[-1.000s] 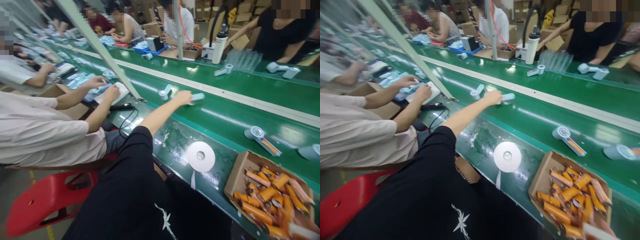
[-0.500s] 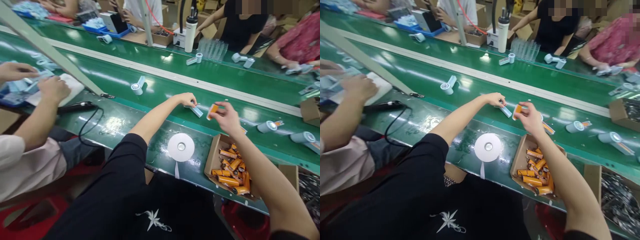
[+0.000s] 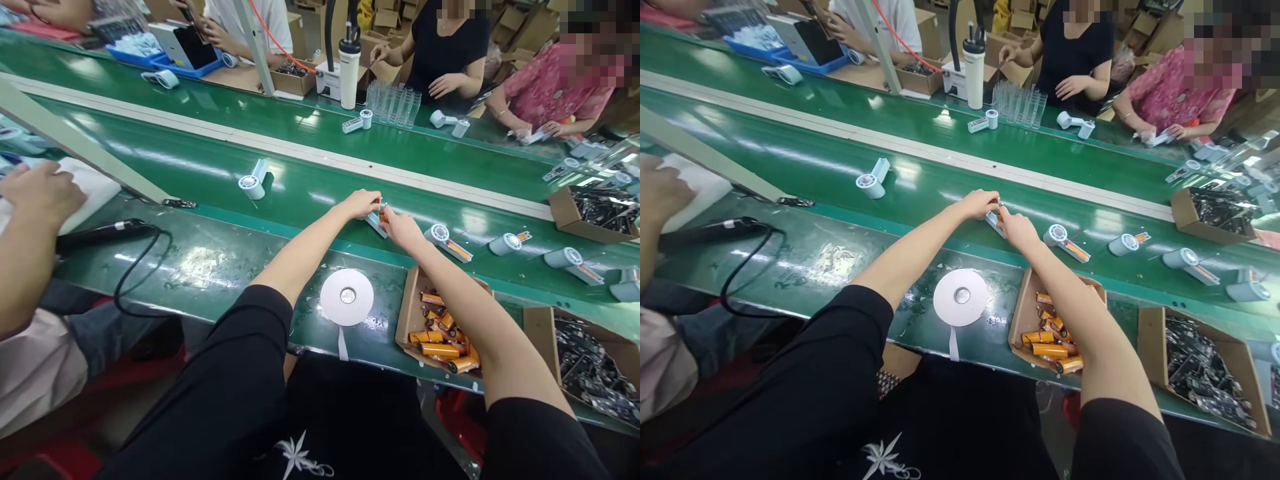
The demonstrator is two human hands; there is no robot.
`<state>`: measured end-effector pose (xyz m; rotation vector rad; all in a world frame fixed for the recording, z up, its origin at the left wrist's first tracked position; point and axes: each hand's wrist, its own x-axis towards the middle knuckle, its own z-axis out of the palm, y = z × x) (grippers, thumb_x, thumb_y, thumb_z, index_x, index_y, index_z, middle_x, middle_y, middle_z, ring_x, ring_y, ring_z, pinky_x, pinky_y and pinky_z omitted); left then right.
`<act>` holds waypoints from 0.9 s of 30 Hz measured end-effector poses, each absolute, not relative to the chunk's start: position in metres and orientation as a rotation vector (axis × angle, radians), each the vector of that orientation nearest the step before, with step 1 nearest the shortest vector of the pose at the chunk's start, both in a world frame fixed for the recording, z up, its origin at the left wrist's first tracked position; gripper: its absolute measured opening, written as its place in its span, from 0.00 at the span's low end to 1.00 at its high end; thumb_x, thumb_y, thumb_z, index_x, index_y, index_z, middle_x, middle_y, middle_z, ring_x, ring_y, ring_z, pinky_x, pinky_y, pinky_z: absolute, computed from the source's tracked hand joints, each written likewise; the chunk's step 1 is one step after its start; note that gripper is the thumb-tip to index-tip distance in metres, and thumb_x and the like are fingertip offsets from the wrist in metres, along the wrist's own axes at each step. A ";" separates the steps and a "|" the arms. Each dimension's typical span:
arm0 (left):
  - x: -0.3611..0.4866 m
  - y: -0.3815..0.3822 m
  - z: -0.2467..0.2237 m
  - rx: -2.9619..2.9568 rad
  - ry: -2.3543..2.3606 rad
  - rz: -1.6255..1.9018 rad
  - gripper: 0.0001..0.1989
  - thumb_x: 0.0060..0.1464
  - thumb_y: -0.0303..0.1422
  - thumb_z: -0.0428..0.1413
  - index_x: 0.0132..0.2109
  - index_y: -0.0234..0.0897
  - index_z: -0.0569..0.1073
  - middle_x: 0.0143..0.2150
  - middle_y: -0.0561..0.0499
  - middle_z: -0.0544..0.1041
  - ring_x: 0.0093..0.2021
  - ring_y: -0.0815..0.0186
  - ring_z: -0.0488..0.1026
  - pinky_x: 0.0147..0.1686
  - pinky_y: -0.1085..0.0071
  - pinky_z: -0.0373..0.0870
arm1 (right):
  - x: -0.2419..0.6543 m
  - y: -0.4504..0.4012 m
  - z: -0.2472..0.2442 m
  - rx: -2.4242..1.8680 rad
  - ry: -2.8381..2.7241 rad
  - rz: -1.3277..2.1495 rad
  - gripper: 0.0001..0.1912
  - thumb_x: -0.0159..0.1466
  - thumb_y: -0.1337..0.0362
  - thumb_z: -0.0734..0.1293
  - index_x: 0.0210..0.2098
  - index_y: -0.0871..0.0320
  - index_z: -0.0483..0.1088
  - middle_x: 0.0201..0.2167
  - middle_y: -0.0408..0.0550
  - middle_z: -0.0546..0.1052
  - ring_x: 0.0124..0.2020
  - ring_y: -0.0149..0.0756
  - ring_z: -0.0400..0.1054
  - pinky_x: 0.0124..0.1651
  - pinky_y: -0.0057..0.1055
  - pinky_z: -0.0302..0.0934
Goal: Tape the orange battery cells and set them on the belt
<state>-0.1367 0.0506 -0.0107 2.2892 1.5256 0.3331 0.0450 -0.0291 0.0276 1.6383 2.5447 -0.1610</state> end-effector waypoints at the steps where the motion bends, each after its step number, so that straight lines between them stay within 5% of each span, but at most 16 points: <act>1: -0.136 0.049 -0.011 2.278 1.538 0.334 0.10 0.66 0.34 0.56 0.50 0.42 0.79 0.47 0.48 0.85 0.50 0.57 0.78 0.47 0.68 0.68 | 0.044 -0.030 0.027 1.641 2.522 -0.155 0.24 0.79 0.58 0.62 0.71 0.60 0.63 0.51 0.68 0.83 0.51 0.60 0.80 0.52 0.45 0.71; 5: -0.132 0.040 -0.012 2.248 1.572 0.339 0.11 0.65 0.32 0.55 0.51 0.41 0.79 0.50 0.45 0.85 0.51 0.55 0.78 0.49 0.66 0.69 | 0.037 -0.031 0.026 1.607 2.461 -0.203 0.26 0.80 0.56 0.62 0.73 0.54 0.61 0.57 0.67 0.80 0.54 0.58 0.79 0.56 0.47 0.71; 12: -0.114 0.024 0.006 2.264 1.636 0.376 0.11 0.67 0.30 0.53 0.51 0.37 0.78 0.49 0.40 0.85 0.52 0.53 0.79 0.51 0.63 0.71 | 0.027 -0.027 0.053 1.539 2.423 -0.384 0.25 0.73 0.55 0.71 0.67 0.54 0.74 0.62 0.62 0.80 0.62 0.56 0.76 0.63 0.46 0.69; 18: -0.147 -0.079 0.004 2.456 1.505 0.546 0.18 0.71 0.38 0.51 0.60 0.38 0.77 0.63 0.38 0.80 0.65 0.53 0.75 0.69 0.54 0.67 | 0.118 -0.110 0.073 1.598 2.661 -0.485 0.27 0.79 0.59 0.62 0.74 0.57 0.66 0.72 0.56 0.73 0.71 0.48 0.69 0.72 0.43 0.64; 21: -0.194 -0.171 -0.017 2.722 0.783 0.337 0.27 0.63 0.53 0.61 0.62 0.45 0.78 0.61 0.42 0.83 0.64 0.51 0.77 0.70 0.53 0.68 | 0.189 -0.194 0.056 1.559 2.855 -0.911 0.20 0.76 0.55 0.65 0.63 0.52 0.79 0.61 0.51 0.82 0.62 0.50 0.78 0.68 0.49 0.70; 23: -0.223 -0.220 -0.023 2.784 0.717 0.227 0.34 0.59 0.55 0.64 0.67 0.47 0.76 0.65 0.42 0.81 0.68 0.49 0.75 0.72 0.49 0.66 | 0.222 -0.246 0.048 1.650 2.782 -1.149 0.17 0.76 0.52 0.66 0.55 0.50 0.83 0.54 0.49 0.86 0.55 0.49 0.82 0.61 0.47 0.75; 27: -0.243 -0.257 -0.017 2.798 0.957 0.337 0.30 0.60 0.36 0.66 0.68 0.50 0.74 0.63 0.45 0.83 0.63 0.52 0.79 0.63 0.53 0.77 | 0.219 -0.306 0.047 1.888 2.731 -1.346 0.14 0.75 0.53 0.67 0.48 0.49 0.84 0.46 0.50 0.88 0.45 0.46 0.84 0.49 0.41 0.78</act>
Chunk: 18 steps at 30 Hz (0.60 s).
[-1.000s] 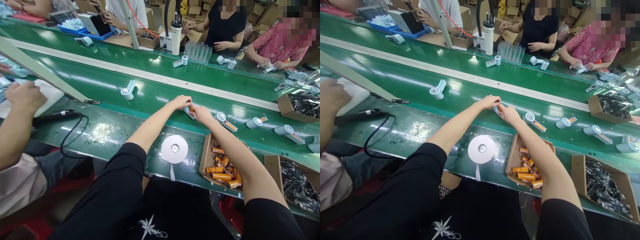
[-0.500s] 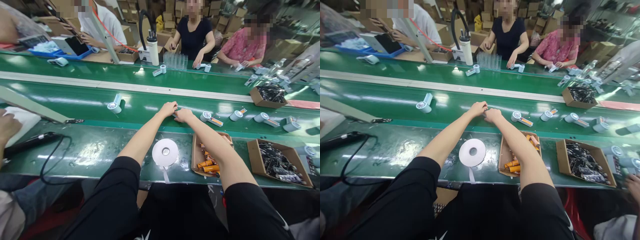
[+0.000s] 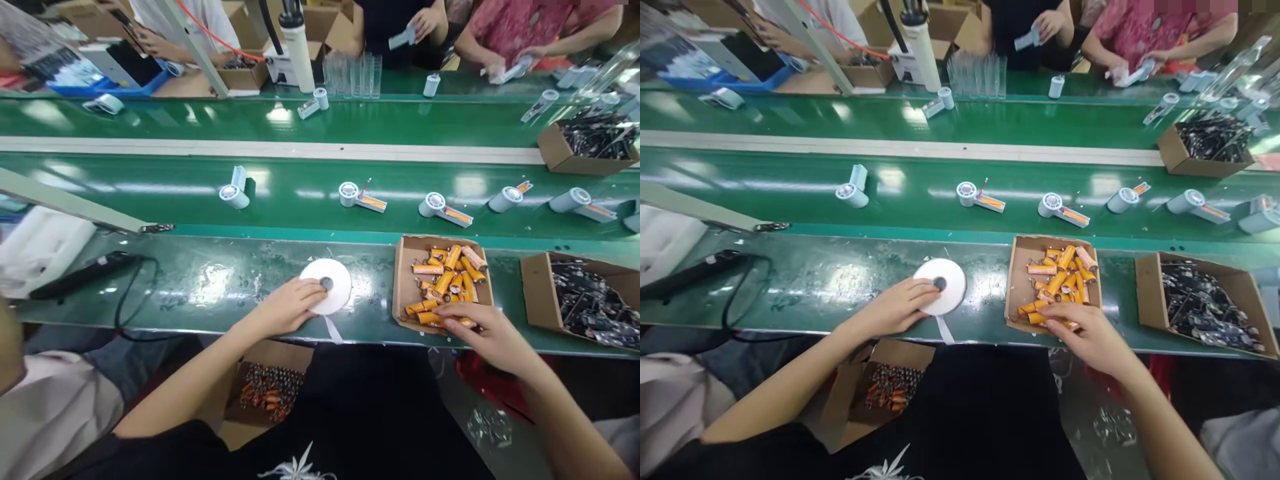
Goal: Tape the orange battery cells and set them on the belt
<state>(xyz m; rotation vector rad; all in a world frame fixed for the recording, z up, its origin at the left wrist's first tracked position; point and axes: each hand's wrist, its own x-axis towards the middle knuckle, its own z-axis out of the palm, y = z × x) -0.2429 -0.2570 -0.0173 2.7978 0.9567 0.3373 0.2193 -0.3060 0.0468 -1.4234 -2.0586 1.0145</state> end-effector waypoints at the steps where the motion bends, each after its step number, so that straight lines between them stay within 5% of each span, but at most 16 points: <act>1: -0.239 -0.257 -0.015 2.783 1.012 0.475 0.30 0.61 0.34 0.65 0.68 0.49 0.74 0.60 0.44 0.84 0.62 0.52 0.79 0.61 0.53 0.79 | 0.206 -0.312 0.048 -1.406 -2.025 1.034 0.14 0.75 0.53 0.67 0.50 0.50 0.83 0.45 0.50 0.88 0.42 0.44 0.84 0.46 0.38 0.78; 5: -0.201 -0.256 -0.006 2.676 1.195 1.131 0.40 0.58 0.33 0.69 0.73 0.53 0.64 0.55 0.45 0.83 0.62 0.48 0.78 0.61 0.44 0.79 | 0.137 -0.314 0.049 -1.251 -2.041 1.333 0.28 0.72 0.46 0.72 0.64 0.56 0.74 0.34 0.45 0.86 0.27 0.35 0.77 0.34 0.29 0.69; 7: -0.184 -0.258 -0.003 2.692 1.166 1.296 0.44 0.55 0.30 0.71 0.72 0.60 0.63 0.54 0.49 0.83 0.63 0.47 0.77 0.61 0.42 0.79 | 0.112 -0.313 0.046 -1.041 -2.107 1.444 0.23 0.75 0.45 0.69 0.57 0.56 0.79 0.29 0.43 0.84 0.26 0.34 0.76 0.33 0.28 0.65; 11: -0.172 -0.261 0.000 2.699 1.158 1.428 0.42 0.53 0.29 0.72 0.69 0.60 0.66 0.52 0.49 0.82 0.59 0.46 0.78 0.56 0.44 0.80 | 0.105 -0.321 0.042 -0.629 -2.434 1.372 0.21 0.80 0.53 0.63 0.38 0.55 0.82 0.30 0.47 0.83 0.30 0.35 0.77 0.34 0.29 0.61; 15: -0.171 -0.267 -0.005 2.659 1.227 1.428 0.37 0.55 0.27 0.71 0.68 0.51 0.69 0.50 0.46 0.82 0.52 0.50 0.78 0.51 0.50 0.79 | 0.139 -0.302 0.052 -0.874 -2.688 1.251 0.16 0.77 0.51 0.69 0.53 0.53 0.82 0.34 0.45 0.85 0.34 0.37 0.78 0.36 0.29 0.64; 18: -0.163 -0.274 -0.013 2.657 1.255 1.386 0.35 0.56 0.27 0.69 0.67 0.50 0.69 0.49 0.45 0.83 0.50 0.50 0.78 0.49 0.51 0.78 | 0.162 -0.262 0.058 -1.403 -2.602 0.689 0.18 0.79 0.55 0.65 0.58 0.59 0.80 0.48 0.56 0.85 0.49 0.47 0.77 0.51 0.38 0.68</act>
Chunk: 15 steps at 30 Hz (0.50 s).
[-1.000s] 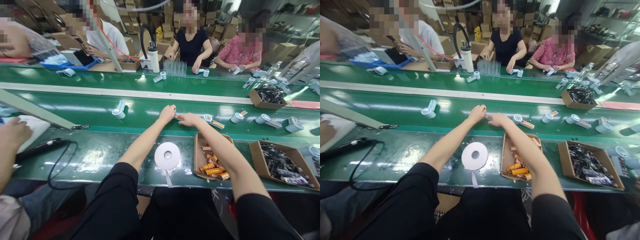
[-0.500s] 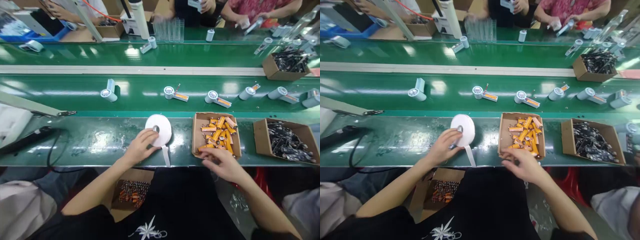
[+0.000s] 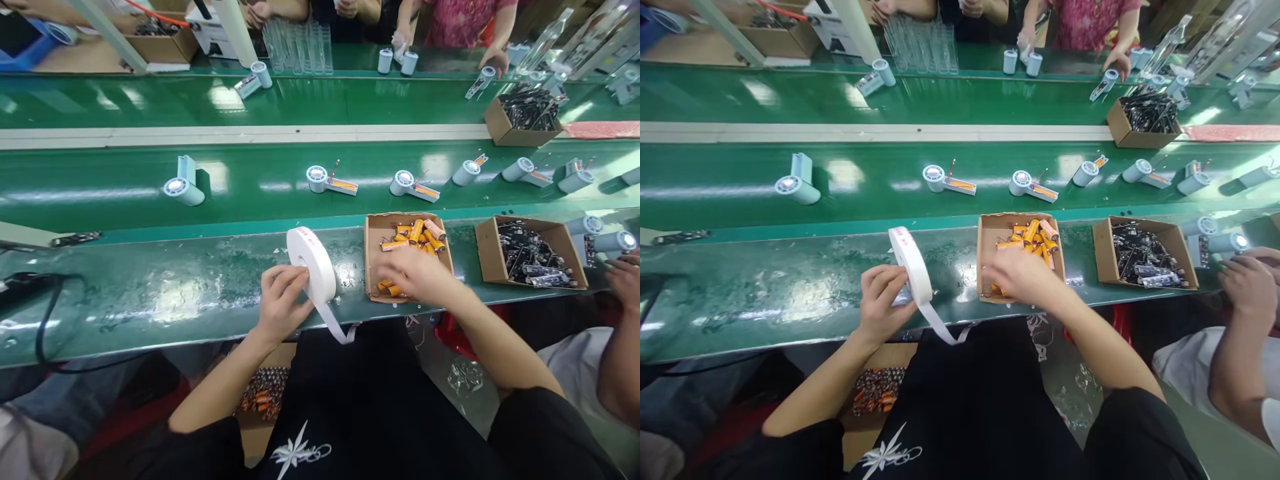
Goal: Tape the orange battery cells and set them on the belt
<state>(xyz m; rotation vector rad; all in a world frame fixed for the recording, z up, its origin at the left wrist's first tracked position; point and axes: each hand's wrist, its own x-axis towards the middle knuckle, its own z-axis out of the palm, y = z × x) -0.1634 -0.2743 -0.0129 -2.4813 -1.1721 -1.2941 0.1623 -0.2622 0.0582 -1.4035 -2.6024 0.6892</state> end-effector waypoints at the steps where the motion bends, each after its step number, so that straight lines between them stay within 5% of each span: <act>1: -0.160 -0.276 -0.015 -2.496 -1.178 -1.279 0.34 0.56 0.27 0.68 0.67 0.50 0.69 0.50 0.44 0.83 0.51 0.50 0.78 0.50 0.50 0.77 | 0.167 -0.248 0.057 -1.589 -2.570 0.427 0.18 0.79 0.57 0.64 0.57 0.61 0.80 0.52 0.61 0.83 0.54 0.53 0.75 0.55 0.44 0.66; 4: -0.150 -0.278 -0.017 -2.559 -1.162 -1.216 0.33 0.57 0.25 0.65 0.67 0.49 0.69 0.51 0.44 0.84 0.51 0.49 0.77 0.50 0.49 0.77 | 0.172 -0.214 0.043 -1.796 -2.657 0.083 0.15 0.76 0.61 0.66 0.50 0.65 0.82 0.58 0.67 0.79 0.63 0.64 0.68 0.63 0.55 0.62; 9: -0.148 -0.273 -0.015 -2.562 -1.038 -1.079 0.34 0.58 0.20 0.62 0.69 0.45 0.70 0.50 0.44 0.85 0.46 0.55 0.77 0.45 0.57 0.74 | 0.178 -0.207 0.028 -1.499 -2.379 0.787 0.11 0.74 0.59 0.69 0.49 0.57 0.80 0.51 0.56 0.84 0.56 0.51 0.77 0.64 0.52 0.68; 12: -0.153 -0.272 -0.015 -2.549 -1.011 -0.993 0.32 0.62 0.20 0.60 0.70 0.46 0.71 0.51 0.47 0.86 0.43 0.59 0.77 0.42 0.60 0.72 | 0.182 -0.227 0.040 -1.388 -1.789 1.085 0.25 0.66 0.44 0.77 0.54 0.54 0.77 0.46 0.52 0.86 0.49 0.48 0.82 0.52 0.46 0.78; 15: -0.156 -0.273 -0.015 -2.571 -1.055 -0.918 0.30 0.65 0.23 0.60 0.70 0.50 0.72 0.52 0.49 0.86 0.42 0.60 0.76 0.42 0.61 0.71 | 0.172 -0.250 0.054 -1.369 -1.635 1.023 0.36 0.56 0.38 0.82 0.55 0.53 0.79 0.42 0.50 0.87 0.43 0.50 0.84 0.51 0.49 0.81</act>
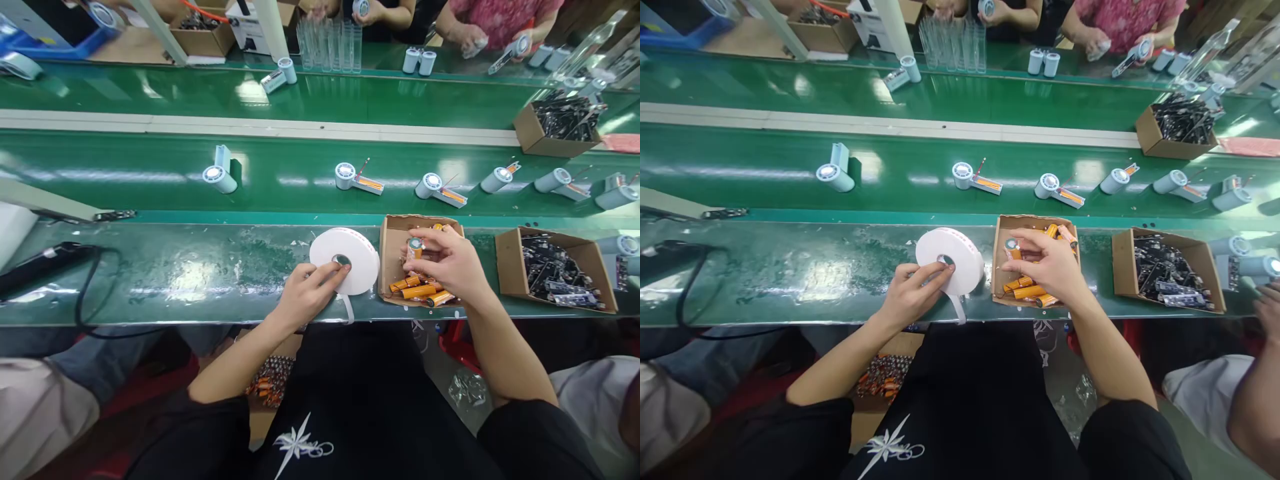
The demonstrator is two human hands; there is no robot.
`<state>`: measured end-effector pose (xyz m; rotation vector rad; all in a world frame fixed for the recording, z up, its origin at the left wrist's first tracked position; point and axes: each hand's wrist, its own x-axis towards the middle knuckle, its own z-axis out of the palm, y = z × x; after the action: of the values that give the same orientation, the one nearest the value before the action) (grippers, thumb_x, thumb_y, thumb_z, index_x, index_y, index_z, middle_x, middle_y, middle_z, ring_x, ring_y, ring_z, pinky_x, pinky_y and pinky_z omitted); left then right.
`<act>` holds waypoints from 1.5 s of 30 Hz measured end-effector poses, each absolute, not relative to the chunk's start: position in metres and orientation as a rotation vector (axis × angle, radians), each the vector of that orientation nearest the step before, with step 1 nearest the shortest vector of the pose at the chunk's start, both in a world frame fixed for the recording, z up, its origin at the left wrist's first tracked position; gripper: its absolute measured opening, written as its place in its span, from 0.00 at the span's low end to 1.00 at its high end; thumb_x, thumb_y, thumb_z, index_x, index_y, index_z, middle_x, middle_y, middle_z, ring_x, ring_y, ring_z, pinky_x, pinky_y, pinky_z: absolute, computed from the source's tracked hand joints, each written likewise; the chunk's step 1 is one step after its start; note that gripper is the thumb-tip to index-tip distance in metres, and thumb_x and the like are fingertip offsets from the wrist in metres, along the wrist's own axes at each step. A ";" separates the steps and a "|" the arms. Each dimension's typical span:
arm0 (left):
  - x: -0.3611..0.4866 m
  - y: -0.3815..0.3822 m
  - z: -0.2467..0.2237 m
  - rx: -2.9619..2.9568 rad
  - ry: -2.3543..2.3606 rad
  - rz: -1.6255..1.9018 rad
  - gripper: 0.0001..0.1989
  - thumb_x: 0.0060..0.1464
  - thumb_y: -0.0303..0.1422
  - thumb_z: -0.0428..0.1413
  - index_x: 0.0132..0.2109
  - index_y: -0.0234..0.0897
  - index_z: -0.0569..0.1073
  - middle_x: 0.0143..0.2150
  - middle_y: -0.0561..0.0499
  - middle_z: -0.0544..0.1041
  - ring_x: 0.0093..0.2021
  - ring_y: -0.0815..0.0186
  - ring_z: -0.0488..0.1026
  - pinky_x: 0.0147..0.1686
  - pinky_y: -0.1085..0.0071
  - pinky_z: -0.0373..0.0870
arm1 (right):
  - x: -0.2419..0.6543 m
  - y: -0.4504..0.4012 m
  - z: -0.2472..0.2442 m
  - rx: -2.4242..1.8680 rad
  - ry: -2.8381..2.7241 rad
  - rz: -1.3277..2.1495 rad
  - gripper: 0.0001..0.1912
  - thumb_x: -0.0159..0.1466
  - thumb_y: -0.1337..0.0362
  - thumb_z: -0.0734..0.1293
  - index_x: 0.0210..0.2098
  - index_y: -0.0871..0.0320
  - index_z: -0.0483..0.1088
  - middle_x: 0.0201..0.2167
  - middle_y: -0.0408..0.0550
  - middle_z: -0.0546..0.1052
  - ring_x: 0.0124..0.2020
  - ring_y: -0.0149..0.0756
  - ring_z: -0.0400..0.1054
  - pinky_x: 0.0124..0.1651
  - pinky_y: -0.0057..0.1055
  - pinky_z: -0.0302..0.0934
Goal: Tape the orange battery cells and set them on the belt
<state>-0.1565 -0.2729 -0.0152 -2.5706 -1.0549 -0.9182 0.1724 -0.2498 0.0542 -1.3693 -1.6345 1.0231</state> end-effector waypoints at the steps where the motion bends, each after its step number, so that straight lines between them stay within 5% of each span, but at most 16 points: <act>1: -0.157 -0.273 -0.016 -2.583 -1.077 -0.895 0.30 0.65 0.23 0.60 0.71 0.51 0.72 0.53 0.49 0.86 0.41 0.60 0.76 0.42 0.60 0.70 | 0.166 -0.256 0.056 -1.390 -1.665 0.954 0.35 0.56 0.37 0.82 0.54 0.53 0.81 0.42 0.50 0.87 0.42 0.50 0.84 0.52 0.49 0.81; 10: -0.156 -0.269 -0.019 -2.720 -1.217 -0.813 0.31 0.67 0.26 0.59 0.71 0.60 0.72 0.57 0.54 0.86 0.38 0.60 0.72 0.39 0.58 0.67 | 0.139 -0.277 0.051 -1.554 -2.019 0.724 0.17 0.75 0.52 0.70 0.55 0.54 0.81 0.35 0.48 0.86 0.34 0.44 0.82 0.40 0.35 0.73; 19: -0.151 -0.268 -0.007 -2.649 -1.014 -0.711 0.30 0.68 0.26 0.60 0.72 0.55 0.71 0.60 0.56 0.84 0.43 0.60 0.69 0.41 0.62 0.68 | 0.133 -0.293 0.061 -1.802 -2.181 0.233 0.22 0.77 0.59 0.63 0.62 0.65 0.77 0.34 0.58 0.85 0.31 0.49 0.79 0.33 0.35 0.65; 26: -0.145 -0.264 0.005 -2.483 -1.060 -0.881 0.28 0.65 0.33 0.65 0.68 0.63 0.75 0.50 0.53 0.84 0.51 0.54 0.66 0.64 0.47 0.61 | 0.125 -0.280 0.044 -1.318 -1.419 0.992 0.20 0.69 0.45 0.74 0.48 0.55 0.80 0.39 0.51 0.87 0.39 0.45 0.83 0.42 0.36 0.78; 30: -0.128 -0.279 0.000 -2.451 -1.169 -1.101 0.32 0.61 0.42 0.69 0.70 0.54 0.74 0.44 0.45 0.80 0.53 0.50 0.65 0.70 0.37 0.55 | 0.082 -0.287 0.017 -1.084 -0.773 0.887 0.28 0.67 0.38 0.75 0.52 0.54 0.77 0.46 0.54 0.86 0.48 0.48 0.84 0.49 0.45 0.82; 34: -0.126 -0.317 -0.011 -2.668 -1.061 -1.062 0.31 0.59 0.36 0.69 0.68 0.52 0.76 0.44 0.46 0.80 0.50 0.54 0.66 0.70 0.40 0.61 | 0.130 -0.282 0.041 -1.113 -0.824 0.910 0.24 0.62 0.43 0.79 0.47 0.53 0.78 0.47 0.55 0.86 0.52 0.53 0.83 0.54 0.53 0.82; 39: -0.174 -0.309 -0.018 -2.918 -1.285 -0.607 0.30 0.59 0.31 0.67 0.67 0.48 0.76 0.54 0.45 0.83 0.55 0.53 0.72 0.70 0.43 0.65 | 0.240 -0.273 0.097 -1.156 -0.872 0.311 0.15 0.68 0.47 0.71 0.51 0.40 0.82 0.68 0.38 0.75 0.78 0.55 0.59 0.77 0.48 0.61; 42: -0.211 -0.244 -0.015 -3.224 -1.409 -0.409 0.24 0.58 0.42 0.69 0.61 0.49 0.81 0.60 0.45 0.82 0.61 0.51 0.74 0.66 0.49 0.70 | 0.232 -0.278 0.078 -1.229 -0.822 0.548 0.17 0.59 0.46 0.82 0.44 0.43 0.83 0.56 0.47 0.82 0.61 0.57 0.78 0.63 0.54 0.76; 45: -0.238 -0.154 -0.005 -2.971 -1.821 -0.522 0.22 0.67 0.49 0.60 0.61 0.45 0.80 0.63 0.44 0.80 0.64 0.51 0.73 0.69 0.50 0.67 | 0.196 -0.290 0.037 -1.276 -0.709 0.807 0.27 0.46 0.48 0.89 0.39 0.52 0.83 0.37 0.47 0.84 0.34 0.40 0.81 0.38 0.37 0.81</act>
<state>-0.2382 -0.1540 -0.0050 -2.9707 -1.8207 -0.5222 0.1960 -0.2895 0.0370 -1.2755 -0.7085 0.8074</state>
